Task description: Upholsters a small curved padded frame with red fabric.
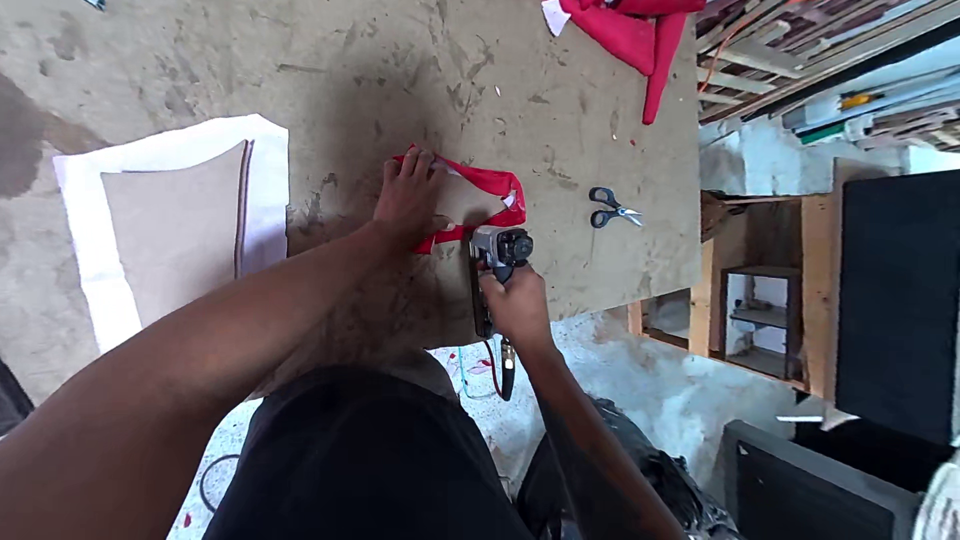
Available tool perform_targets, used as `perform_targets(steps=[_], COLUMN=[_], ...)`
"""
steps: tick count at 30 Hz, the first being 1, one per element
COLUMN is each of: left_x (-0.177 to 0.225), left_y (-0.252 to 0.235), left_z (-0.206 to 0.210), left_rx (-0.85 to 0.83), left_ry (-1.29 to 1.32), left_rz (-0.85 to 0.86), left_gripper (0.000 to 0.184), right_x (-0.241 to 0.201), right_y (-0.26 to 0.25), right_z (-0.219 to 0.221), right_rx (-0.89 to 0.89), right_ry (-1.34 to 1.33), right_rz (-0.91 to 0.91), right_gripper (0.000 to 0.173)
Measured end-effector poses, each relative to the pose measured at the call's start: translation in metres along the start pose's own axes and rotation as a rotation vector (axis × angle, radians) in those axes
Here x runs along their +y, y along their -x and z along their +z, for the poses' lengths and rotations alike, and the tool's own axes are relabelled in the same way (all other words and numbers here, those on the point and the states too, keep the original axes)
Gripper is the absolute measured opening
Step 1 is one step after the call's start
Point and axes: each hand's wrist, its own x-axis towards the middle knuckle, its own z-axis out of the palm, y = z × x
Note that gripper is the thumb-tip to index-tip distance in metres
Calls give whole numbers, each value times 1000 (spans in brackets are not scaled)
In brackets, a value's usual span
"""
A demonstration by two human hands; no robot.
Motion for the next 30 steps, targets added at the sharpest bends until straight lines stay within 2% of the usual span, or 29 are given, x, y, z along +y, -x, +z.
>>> perform_targets(steps=[3, 11, 17, 20, 24, 27, 29, 30], left_x=[2, 5, 8, 11, 6, 17, 17, 14], left_y=[-1, 1, 4, 3, 19, 63, 83, 86], left_z=[-2, -1, -6, -7, -24, -32, -17, -9], left_rx=[6, 5, -1, -7, 83, 140, 99, 96], left_ry=[7, -5, 14, 17, 122, 31, -76, -129], left_rz=[-9, -29, -55, -70, -33, 96, 146, 164], left_gripper=[86, 80, 78, 81, 60, 64, 69, 64], right_x=[-1, -13, -16, -13, 41, 102, 124, 126], right_y=[-4, 4, 5, 11, 5, -22, -38, -44], right_z=[-3, -5, 13, -2, -36, -50, -52, -52], right_rx=[-41, -112, -136, -175, -58, 63, 79, 78], right_ry=[78, 76, 53, 6, -32, 39, 55, 69], right_rz=[-51, -21, -87, -77, -43, 18, 1, -14], right_gripper=[20, 19, 24, 27, 39, 48, 52, 55])
